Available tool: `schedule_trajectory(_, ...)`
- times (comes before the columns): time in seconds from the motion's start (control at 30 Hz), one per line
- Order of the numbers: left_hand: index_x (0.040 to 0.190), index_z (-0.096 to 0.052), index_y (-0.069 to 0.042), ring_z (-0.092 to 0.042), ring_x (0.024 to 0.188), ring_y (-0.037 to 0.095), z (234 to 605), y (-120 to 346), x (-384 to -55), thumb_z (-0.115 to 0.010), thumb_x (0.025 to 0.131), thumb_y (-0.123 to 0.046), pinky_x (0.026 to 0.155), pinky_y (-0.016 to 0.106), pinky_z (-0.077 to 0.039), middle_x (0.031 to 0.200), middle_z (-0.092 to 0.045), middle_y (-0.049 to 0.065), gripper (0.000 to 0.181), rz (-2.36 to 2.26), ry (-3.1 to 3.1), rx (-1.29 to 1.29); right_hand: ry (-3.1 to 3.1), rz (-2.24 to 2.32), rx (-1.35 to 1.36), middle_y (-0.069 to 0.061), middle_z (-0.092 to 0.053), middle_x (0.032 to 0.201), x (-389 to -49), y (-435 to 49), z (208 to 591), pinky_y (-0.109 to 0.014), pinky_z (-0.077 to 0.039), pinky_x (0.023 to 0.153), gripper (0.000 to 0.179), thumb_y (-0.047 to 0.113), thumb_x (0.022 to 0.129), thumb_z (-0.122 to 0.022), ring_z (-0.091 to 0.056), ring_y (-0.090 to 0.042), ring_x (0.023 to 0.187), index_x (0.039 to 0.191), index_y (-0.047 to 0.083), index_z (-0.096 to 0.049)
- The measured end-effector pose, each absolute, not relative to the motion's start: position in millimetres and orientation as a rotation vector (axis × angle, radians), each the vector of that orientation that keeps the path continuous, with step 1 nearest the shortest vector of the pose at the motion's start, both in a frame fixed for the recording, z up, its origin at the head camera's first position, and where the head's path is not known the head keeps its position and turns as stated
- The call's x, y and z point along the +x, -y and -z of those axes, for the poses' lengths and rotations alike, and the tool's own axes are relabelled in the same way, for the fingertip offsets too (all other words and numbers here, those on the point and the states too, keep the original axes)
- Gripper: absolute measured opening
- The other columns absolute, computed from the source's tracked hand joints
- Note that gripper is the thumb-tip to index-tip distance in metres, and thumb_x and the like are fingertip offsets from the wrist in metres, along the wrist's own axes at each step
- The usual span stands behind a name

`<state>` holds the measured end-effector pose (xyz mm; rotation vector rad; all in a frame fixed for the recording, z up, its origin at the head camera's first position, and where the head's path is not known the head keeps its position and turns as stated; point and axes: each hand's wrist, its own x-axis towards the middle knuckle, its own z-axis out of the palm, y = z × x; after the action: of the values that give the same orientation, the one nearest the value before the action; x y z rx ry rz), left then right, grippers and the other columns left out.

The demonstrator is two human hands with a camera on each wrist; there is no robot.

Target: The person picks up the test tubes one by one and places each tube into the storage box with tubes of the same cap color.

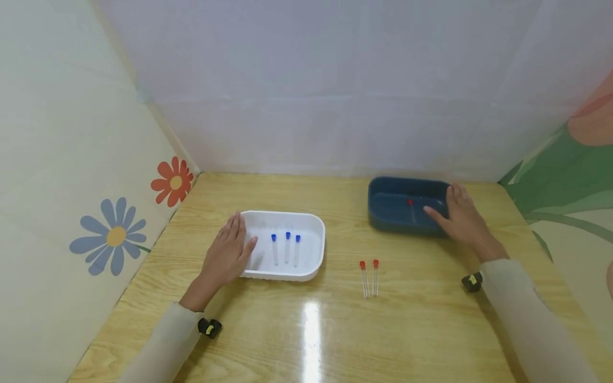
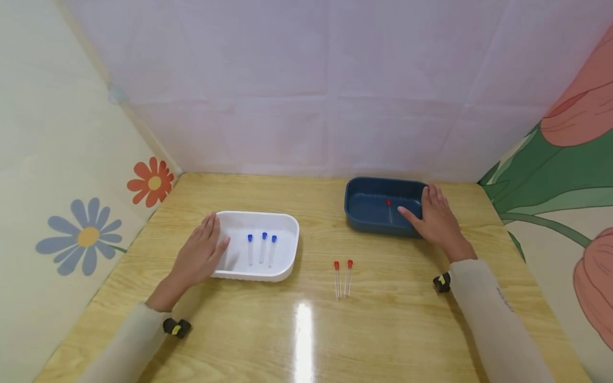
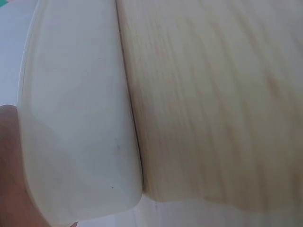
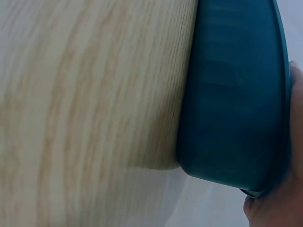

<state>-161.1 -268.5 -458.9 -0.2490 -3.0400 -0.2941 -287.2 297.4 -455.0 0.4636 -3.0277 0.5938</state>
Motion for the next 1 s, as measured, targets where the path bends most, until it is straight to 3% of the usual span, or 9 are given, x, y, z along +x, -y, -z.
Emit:
schedule_trajectory(0.57,0.157,-0.008,0.012,-0.004,0.154,0.042,460.9,267.5,-160.5,-0.028,0.11,-0.046,0.123,0.056,-0.01,0.166,-0.003,0.028,0.077,0.303,3.046,-0.248,3.01,-0.581,0.518,-0.033,0.01,0.161,-290.9,-297.0,458.8,-0.057,0.004,0.122,0.099,0.06,0.104,-0.037,0.009,-0.049,0.151,0.153,-0.017,0.002)
schedule_trajectory(1.0,0.157,-0.008,0.012,-0.007,0.154,0.044,458.3,268.3,-160.5,-0.029,0.11,-0.046,0.123,0.056,-0.012,0.166,-0.004,0.028,0.077,0.285,3.036,-0.253,3.042,-0.523,0.52,-0.024,0.019,0.163,-294.0,-296.3,458.2,-0.056,0.006,0.122,0.099,0.062,0.104,-0.035,0.015,-0.044,0.151,0.154,-0.014,0.006)
